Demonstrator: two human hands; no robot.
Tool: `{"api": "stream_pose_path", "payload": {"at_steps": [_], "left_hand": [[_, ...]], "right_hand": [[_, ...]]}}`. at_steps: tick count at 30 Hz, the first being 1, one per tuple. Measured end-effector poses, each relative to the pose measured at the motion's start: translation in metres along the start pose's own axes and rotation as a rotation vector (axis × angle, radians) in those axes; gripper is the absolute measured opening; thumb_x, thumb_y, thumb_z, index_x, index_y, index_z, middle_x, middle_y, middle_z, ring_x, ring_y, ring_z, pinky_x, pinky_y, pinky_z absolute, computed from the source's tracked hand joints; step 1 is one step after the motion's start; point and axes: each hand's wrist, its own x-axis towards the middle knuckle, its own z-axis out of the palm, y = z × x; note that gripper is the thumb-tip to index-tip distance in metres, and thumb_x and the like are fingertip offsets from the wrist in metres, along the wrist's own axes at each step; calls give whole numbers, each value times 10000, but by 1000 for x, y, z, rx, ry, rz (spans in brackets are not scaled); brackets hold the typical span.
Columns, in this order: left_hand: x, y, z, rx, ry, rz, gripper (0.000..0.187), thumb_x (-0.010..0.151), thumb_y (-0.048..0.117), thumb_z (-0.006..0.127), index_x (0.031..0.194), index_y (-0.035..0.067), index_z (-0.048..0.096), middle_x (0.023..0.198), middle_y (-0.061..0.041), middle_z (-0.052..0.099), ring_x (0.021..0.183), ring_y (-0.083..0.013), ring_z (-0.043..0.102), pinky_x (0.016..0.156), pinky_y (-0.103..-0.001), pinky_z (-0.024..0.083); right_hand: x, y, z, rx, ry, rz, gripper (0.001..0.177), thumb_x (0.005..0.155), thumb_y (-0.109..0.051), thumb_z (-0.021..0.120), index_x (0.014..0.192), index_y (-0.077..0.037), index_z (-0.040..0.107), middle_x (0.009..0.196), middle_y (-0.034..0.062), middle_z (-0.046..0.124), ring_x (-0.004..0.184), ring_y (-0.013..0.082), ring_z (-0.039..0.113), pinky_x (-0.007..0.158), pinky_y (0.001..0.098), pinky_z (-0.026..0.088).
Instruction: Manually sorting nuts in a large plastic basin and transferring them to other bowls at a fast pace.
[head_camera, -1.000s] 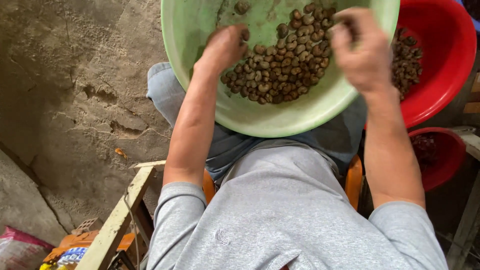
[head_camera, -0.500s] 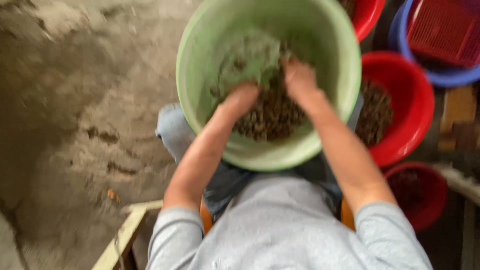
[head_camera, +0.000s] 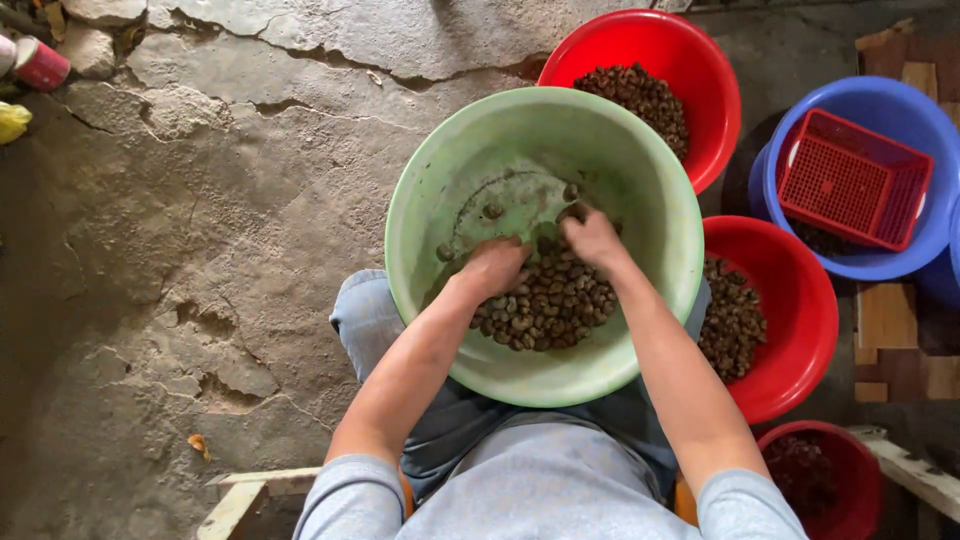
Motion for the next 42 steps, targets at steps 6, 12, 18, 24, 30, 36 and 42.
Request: {"api": "stream_pose_path", "payload": {"at_steps": [6, 12, 18, 24, 30, 36, 42], "left_hand": [[2, 3, -9, -14, -54, -46, 484, 984, 381, 655, 1337, 50, 643, 1148, -164, 686, 1053, -379, 697, 825, -525, 609], [-3, 5, -29, -124, -54, -94, 381, 1004, 283, 607, 1292, 37, 656, 1144, -168, 693, 1046, -369, 703, 838, -510, 611], [-7, 10, -48, -355, -7, -154, 374, 1031, 236, 591, 1313, -4, 641, 1135, -185, 700, 1006, -365, 714, 855, -519, 606], [18, -6, -22, -1143, 98, -238, 545, 1149, 365, 443, 1372, -120, 551, 1135, -248, 682, 948, -326, 683, 798, -500, 567], [20, 6, -40, -1495, 207, -494, 857, 1016, 643, 549, 1336, -150, 603, 1217, -338, 669, 1098, -421, 692, 810, -507, 603], [32, -13, -20, -1619, 278, -556, 453, 987, 423, 670, 1006, -27, 725, 873, -188, 730, 685, -297, 714, 487, -374, 536], [27, -29, -26, -1100, 475, -473, 367, 1110, 279, 498, 1028, -44, 654, 787, -199, 625, 639, -257, 632, 537, -374, 446]], "right_hand": [[13, 38, 9, 307, 53, 51, 536, 1004, -432, 510, 1190, 37, 691, 1001, 278, 714, 812, 391, 714, 856, 569, 540], [20, 62, 19, -501, -43, -156, 476, 1014, -285, 610, 1300, 93, 558, 932, 303, 723, 824, 471, 723, 717, 592, 576], [29, 77, 32, -580, -68, -197, 519, 973, -307, 675, 1282, 100, 589, 964, 305, 725, 832, 487, 720, 694, 604, 564], [6, 25, 20, -16, -37, -61, 442, 1004, -359, 640, 1178, 47, 619, 992, 302, 697, 911, 503, 695, 726, 610, 556], [-30, -23, 14, 315, -131, -201, 434, 926, -117, 621, 1331, 12, 533, 1246, 307, 641, 1150, 356, 636, 953, 522, 522], [-35, -42, 6, 323, 0, -168, 354, 994, -151, 597, 1336, -69, 561, 1254, 192, 673, 1089, 299, 715, 915, 497, 579], [3, 31, 44, -473, 3, -231, 438, 976, -256, 675, 1319, -22, 537, 1274, 329, 599, 1040, 523, 691, 795, 645, 595]]}}
